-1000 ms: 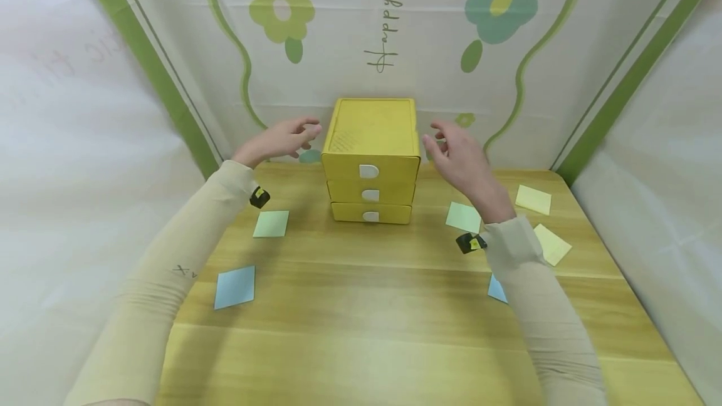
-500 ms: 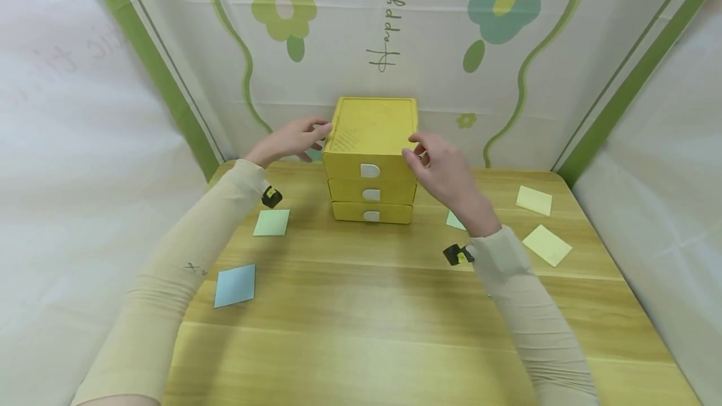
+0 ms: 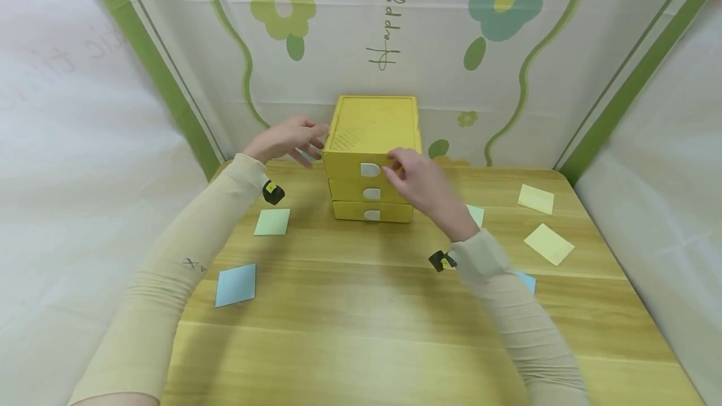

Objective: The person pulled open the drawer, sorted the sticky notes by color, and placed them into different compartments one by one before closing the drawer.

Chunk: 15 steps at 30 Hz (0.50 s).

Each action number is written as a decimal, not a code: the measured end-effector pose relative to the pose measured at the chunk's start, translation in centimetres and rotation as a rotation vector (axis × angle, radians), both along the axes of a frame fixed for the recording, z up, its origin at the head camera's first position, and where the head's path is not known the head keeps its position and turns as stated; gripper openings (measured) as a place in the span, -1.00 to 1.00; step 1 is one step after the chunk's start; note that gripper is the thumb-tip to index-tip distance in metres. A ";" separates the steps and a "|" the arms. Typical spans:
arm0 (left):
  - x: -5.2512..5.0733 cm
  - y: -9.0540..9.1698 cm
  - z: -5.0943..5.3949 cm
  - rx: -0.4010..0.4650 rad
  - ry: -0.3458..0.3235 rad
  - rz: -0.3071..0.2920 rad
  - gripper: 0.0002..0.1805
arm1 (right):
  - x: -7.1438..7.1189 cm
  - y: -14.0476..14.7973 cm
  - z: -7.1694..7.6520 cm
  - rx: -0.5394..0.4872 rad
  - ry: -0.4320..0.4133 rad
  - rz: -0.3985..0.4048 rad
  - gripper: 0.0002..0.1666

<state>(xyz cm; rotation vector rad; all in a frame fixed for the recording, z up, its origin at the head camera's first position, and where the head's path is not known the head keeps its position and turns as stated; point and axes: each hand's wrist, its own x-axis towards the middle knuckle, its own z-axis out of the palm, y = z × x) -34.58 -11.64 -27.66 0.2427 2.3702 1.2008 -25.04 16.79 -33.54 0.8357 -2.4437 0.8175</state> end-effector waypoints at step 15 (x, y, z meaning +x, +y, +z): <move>-0.1 0.9 -0.6 0.087 -0.049 0.035 -0.56 | 0.2 -3.0 -2.5 0.296 0.426 -0.104 -0.80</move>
